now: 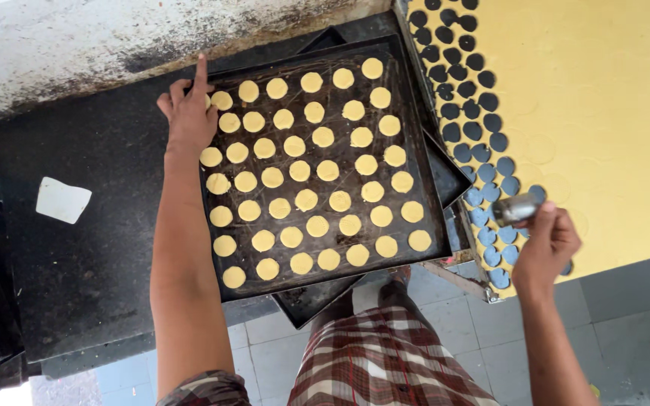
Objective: The person uses a metal cutter to stamp out circles from a sheet of yellow dough and places the circles onto a dark metal tray.
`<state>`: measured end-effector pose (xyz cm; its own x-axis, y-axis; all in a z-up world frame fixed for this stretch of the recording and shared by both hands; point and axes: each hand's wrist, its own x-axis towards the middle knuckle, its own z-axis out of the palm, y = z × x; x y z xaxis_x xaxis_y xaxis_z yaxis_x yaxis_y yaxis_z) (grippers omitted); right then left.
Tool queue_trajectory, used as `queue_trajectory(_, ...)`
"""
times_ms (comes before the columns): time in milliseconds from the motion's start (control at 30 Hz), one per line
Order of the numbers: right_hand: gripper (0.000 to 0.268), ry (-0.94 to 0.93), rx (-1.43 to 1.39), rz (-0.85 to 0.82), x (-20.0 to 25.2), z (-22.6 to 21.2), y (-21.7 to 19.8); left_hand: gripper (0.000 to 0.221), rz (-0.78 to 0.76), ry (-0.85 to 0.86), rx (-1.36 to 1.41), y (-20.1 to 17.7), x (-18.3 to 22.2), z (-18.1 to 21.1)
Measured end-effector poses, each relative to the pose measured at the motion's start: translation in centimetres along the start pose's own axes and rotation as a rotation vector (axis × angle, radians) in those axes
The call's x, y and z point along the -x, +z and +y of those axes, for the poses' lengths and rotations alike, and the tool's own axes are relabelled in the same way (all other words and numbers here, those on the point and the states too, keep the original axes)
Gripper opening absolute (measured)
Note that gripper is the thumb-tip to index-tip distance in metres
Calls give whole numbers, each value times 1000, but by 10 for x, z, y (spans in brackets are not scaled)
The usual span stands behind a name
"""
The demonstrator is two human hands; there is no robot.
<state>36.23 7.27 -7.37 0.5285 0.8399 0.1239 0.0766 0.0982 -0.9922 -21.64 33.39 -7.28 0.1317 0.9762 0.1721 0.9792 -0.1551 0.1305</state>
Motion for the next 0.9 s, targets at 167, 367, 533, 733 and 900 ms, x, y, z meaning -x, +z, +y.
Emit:
queue_trajectory(167,35,48,-102,-126,-15,-16,43,92,16,-95,-113,-18,-8,18)
queue_trajectory(367,34,98,-128,-251,-12,-25,27,84,149,-222,-119,-16,8,40)
queue_trajectory(533,27,526,-525,-249,-9,-42,7,86,468,-186,88,-33,99,67)
queue_trajectory(733,32,921,-412,-457,-13,-10,24,60,210,-692,-52,-42,275,82)
queue_trajectory(900,41,730,-373,-649,-42,41,71,68,-32,-738,253,-8,305,66)
